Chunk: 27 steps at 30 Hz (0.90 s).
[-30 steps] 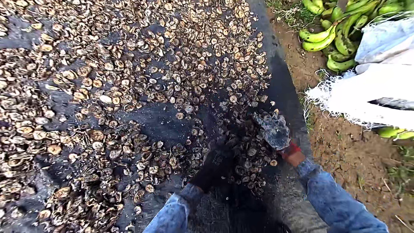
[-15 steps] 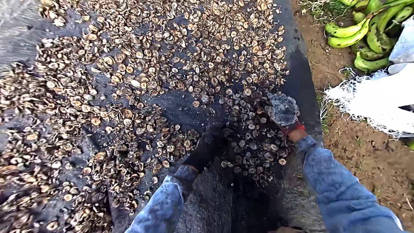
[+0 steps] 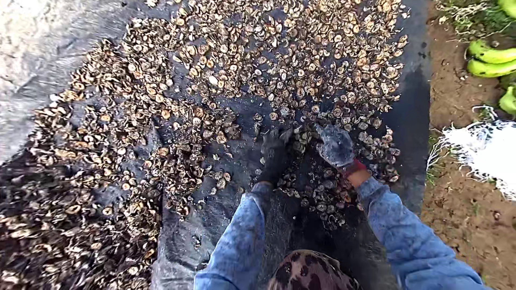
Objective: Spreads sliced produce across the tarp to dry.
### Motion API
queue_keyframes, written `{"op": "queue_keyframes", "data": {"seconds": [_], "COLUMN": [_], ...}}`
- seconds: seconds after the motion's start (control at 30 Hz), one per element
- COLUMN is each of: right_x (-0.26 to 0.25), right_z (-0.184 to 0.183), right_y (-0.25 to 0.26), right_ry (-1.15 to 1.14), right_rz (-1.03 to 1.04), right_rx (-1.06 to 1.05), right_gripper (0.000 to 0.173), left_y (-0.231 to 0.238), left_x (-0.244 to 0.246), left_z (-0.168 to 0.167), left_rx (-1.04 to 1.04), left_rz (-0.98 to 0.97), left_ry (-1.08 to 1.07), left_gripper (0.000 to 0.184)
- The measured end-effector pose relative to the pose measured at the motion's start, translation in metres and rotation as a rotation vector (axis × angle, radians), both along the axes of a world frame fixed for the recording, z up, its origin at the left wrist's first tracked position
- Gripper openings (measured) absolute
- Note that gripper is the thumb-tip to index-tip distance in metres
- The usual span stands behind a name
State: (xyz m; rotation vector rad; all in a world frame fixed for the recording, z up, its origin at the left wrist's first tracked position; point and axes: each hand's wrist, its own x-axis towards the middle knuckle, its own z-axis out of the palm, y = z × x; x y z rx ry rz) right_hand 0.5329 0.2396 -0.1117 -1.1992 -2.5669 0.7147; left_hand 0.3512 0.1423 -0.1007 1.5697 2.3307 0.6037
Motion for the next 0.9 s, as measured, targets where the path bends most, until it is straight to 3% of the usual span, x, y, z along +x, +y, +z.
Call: {"op": "queue_keyframes", "data": {"seconds": [0.07, 0.13, 0.2, 0.33, 0.43, 0.53, 0.6, 0.67, 0.73, 0.8, 0.83, 0.9], "right_x": [-0.009, 0.002, 0.028, 0.088, 0.088, 0.083, 0.078, 0.067, 0.046, 0.013, 0.002, 0.002], "right_z": [0.016, 0.02, 0.009, -0.005, -0.007, -0.02, -0.012, 0.004, 0.014, 0.019, 0.013, -0.006], "right_y": [0.047, 0.079, 0.096, 0.028, -0.022, -0.046, -0.035, -0.018, -0.016, -0.039, -0.055, -0.065], "right_ry": [0.012, -0.058, -0.121, -0.101, -0.246, -0.183, -0.128, -0.124, -0.188, -0.347, -0.417, -0.38], "right_rz": [-0.116, -0.171, -0.171, -0.127, -0.073, -0.118, -0.208, -0.309, -0.228, -0.023, 0.075, 0.2], "right_rx": [0.048, 0.101, 0.114, -0.056, -0.068, 0.066, 0.036, -0.006, 0.023, -0.01, 0.016, 0.172], "right_gripper": [0.047, 0.05, 0.054, 0.061, 0.08, 0.067, 0.053, 0.051, 0.065, 0.081, 0.082, 0.057], "left_y": [0.051, 0.078, 0.076, 0.009, -0.033, -0.042, -0.035, -0.03, -0.042, -0.078, -0.106, -0.177], "left_x": [-0.001, 0.009, 0.032, 0.06, 0.049, 0.027, 0.015, -0.001, -0.029, -0.075, -0.103, -0.159], "left_z": [0.004, 0.009, 0.008, -0.019, -0.035, -0.018, 0.008, 0.032, 0.054, 0.076, 0.082, 0.079], "left_rx": [0.012, -0.133, -0.187, -0.164, -0.241, -0.14, 0.004, 0.057, -0.004, -0.099, -0.133, -0.116], "left_rz": [-0.037, -0.1, -0.191, -0.527, -0.688, -0.54, -0.442, -0.447, -0.487, -0.572, -0.603, -0.563], "left_ry": [0.039, 0.085, 0.139, 0.155, 0.065, -0.236, -0.37, -0.209, 0.035, 0.176, 0.244, 0.352], "left_gripper": [0.047, 0.061, 0.067, 0.08, 0.067, 0.047, 0.057, 0.084, 0.098, 0.089, 0.082, 0.07]}}
